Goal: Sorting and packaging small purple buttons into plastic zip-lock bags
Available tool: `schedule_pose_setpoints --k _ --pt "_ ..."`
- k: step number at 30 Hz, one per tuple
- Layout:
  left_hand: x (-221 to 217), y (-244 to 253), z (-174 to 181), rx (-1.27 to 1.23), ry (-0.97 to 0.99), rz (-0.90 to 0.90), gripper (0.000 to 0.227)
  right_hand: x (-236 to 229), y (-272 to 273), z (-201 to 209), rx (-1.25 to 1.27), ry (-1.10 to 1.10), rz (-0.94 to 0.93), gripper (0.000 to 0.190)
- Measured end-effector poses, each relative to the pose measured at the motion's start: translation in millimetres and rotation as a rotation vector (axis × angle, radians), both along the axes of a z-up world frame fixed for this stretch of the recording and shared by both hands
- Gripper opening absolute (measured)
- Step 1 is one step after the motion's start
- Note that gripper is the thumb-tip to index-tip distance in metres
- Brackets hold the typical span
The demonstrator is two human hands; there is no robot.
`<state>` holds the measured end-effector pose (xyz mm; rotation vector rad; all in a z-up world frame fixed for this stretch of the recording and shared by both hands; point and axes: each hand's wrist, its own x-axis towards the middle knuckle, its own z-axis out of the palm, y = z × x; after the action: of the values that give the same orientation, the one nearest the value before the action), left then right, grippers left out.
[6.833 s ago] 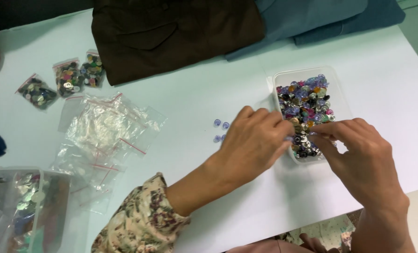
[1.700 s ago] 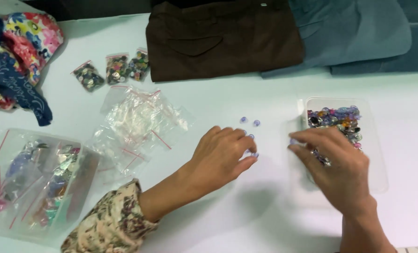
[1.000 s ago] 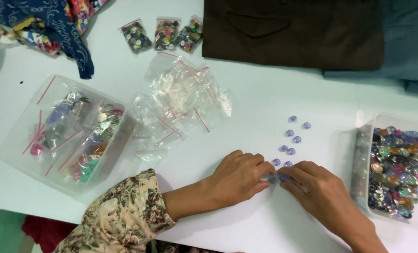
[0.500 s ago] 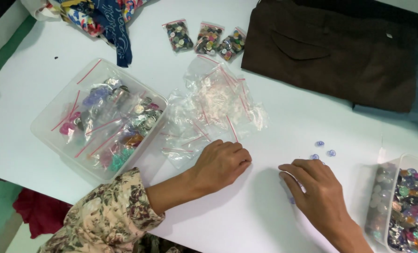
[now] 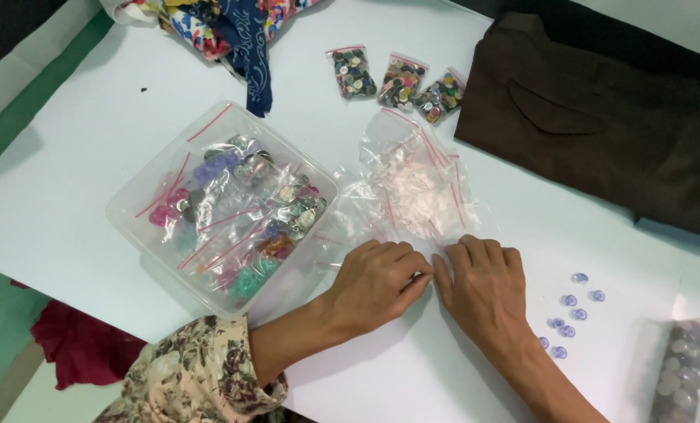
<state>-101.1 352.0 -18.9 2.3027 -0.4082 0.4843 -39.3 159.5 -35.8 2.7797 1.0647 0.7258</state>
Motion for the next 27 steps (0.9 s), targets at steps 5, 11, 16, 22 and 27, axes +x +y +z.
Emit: schedule_pose_setpoints --k 5,11,16,22,27 --pt "0 -2 -15 0.008 0.008 -0.007 0.006 -4 -13 21 0.144 0.135 0.087 0.010" --pt "1 -4 -2 -0.074 -0.069 0.016 0.021 -30 -47 59 0.432 0.465 0.122 0.012" --pt "-2 -20 13 -0.131 -0.092 0.007 0.036 -50 -82 72 0.553 0.477 0.142 0.010" --pt "4 -59 24 -0.028 -0.282 -0.147 0.038 -60 -113 67 0.542 0.512 0.057 0.019" --pt "16 -91 40 -0.018 -0.312 -0.232 0.030 -64 -121 76 0.664 0.472 0.098 0.017"
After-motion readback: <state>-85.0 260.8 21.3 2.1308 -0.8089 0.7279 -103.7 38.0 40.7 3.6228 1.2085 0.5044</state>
